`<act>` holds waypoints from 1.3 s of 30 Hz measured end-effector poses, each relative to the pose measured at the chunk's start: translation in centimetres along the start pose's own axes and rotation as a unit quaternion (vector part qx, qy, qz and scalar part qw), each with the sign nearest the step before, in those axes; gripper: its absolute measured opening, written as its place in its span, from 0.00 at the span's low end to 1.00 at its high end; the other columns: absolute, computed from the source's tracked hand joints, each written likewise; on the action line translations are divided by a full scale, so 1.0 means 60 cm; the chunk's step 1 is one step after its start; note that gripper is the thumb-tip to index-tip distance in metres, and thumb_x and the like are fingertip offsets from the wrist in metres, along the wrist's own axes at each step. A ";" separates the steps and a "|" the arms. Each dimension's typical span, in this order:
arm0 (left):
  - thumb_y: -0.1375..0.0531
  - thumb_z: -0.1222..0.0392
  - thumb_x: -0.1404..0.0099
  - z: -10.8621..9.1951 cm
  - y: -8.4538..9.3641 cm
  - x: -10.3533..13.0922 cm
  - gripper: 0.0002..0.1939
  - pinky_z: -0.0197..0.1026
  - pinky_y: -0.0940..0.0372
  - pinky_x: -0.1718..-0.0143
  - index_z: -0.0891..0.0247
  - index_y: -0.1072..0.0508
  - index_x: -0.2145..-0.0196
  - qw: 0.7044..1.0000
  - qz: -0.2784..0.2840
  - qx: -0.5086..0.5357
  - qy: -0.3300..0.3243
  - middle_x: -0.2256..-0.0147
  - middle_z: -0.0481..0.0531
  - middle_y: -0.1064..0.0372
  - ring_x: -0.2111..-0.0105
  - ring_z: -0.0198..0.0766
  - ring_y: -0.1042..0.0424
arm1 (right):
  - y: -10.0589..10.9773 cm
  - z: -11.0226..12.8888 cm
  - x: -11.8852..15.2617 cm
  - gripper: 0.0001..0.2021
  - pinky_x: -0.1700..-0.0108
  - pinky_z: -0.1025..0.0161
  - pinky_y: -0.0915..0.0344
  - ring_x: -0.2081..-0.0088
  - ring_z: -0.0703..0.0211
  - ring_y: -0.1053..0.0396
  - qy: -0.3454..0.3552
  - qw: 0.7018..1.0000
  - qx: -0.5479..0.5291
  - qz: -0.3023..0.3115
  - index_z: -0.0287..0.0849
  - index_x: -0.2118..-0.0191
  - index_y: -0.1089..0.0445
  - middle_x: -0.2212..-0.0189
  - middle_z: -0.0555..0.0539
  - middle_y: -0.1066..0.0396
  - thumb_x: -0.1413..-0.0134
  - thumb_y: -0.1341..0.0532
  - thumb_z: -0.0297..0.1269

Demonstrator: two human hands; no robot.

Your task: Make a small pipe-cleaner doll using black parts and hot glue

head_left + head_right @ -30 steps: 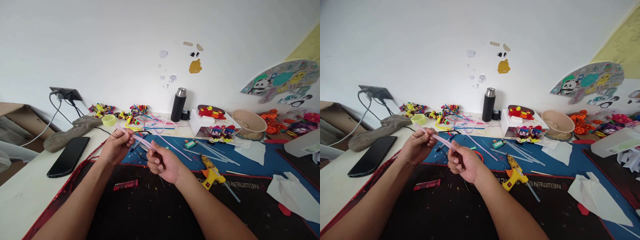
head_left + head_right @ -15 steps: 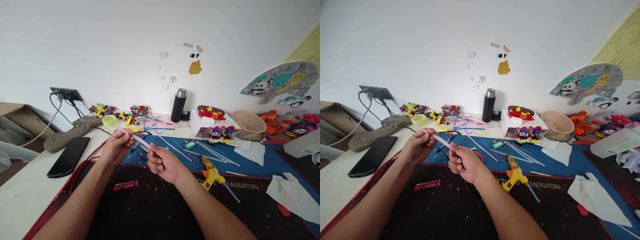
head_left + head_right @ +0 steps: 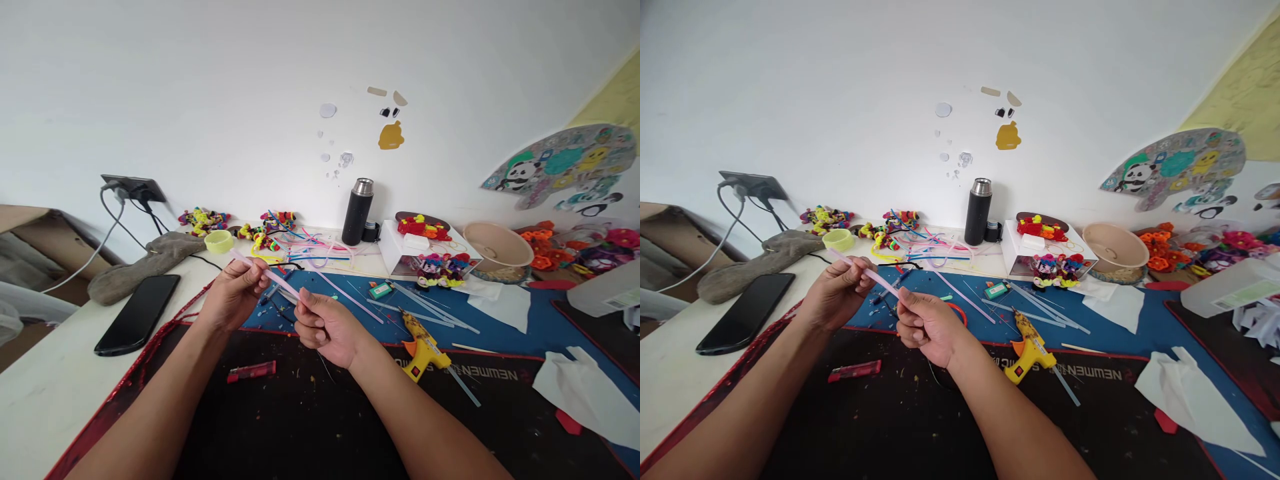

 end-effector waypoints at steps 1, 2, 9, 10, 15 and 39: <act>0.17 0.57 0.61 0.000 0.000 0.000 0.19 0.26 0.35 0.77 0.67 0.16 0.74 1.000 -0.001 0.000 0.000 0.78 0.49 0.30 0.77 0.27 0.33 | 0.000 0.000 0.001 0.26 0.80 0.67 0.63 0.85 0.73 0.55 0.001 1.000 0.004 0.000 0.41 0.73 0.33 0.87 0.64 0.49 0.53 0.22 0.55; 0.16 0.57 0.61 0.000 0.000 0.000 0.19 0.26 0.35 0.77 0.67 0.16 0.74 1.000 -0.002 -0.001 0.000 0.78 0.49 0.30 0.77 0.27 0.33 | -0.001 0.000 0.001 0.26 0.80 0.67 0.63 0.85 0.73 0.55 0.001 1.000 0.008 0.000 0.41 0.73 0.33 0.87 0.64 0.49 0.53 0.22 0.56; 0.16 0.57 0.61 0.001 -0.001 0.001 0.19 0.26 0.36 0.78 0.67 0.16 0.74 1.000 -0.001 0.002 0.005 0.79 0.48 0.30 0.77 0.27 0.34 | -0.008 -0.001 0.005 0.25 0.80 0.67 0.64 0.85 0.74 0.57 0.010 0.999 0.044 0.001 0.41 0.74 0.32 0.87 0.64 0.52 0.56 0.21 0.55; 0.16 0.57 0.62 0.001 -0.001 0.001 0.20 0.26 0.37 0.78 0.67 0.16 0.74 1.000 -0.003 0.004 0.007 0.79 0.48 0.31 0.78 0.27 0.34 | -0.008 -0.001 0.005 0.25 0.80 0.67 0.64 0.85 0.74 0.58 0.013 0.999 0.048 -0.002 0.41 0.74 0.32 0.87 0.64 0.52 0.55 0.21 0.55; 0.16 0.57 0.65 0.001 0.000 -0.002 0.21 0.27 0.35 0.77 0.68 0.16 0.75 0.999 -0.040 -0.009 0.014 0.77 0.50 0.27 0.78 0.27 0.33 | -0.006 -0.001 0.001 0.26 0.80 0.67 0.64 0.86 0.74 0.56 0.035 0.997 0.055 -0.031 0.41 0.75 0.34 0.86 0.63 0.50 0.53 0.23 0.57; 0.20 0.58 0.57 0.005 0.008 -0.007 0.15 0.35 0.34 0.73 0.67 0.16 0.73 0.991 -0.053 -0.125 0.009 0.73 0.55 0.21 0.75 0.34 0.29 | 0.020 0.007 -0.009 0.28 0.81 0.69 0.62 0.85 0.72 0.52 0.074 0.980 0.130 -0.127 0.43 0.73 0.34 0.85 0.62 0.49 0.55 0.25 0.62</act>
Point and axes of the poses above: each hand's wrist, its own x-axis away from the middle knuckle, its own y-axis out of the back of the hand, z = x × y, the point moved 1 cm from there along -x, towards the middle knuckle
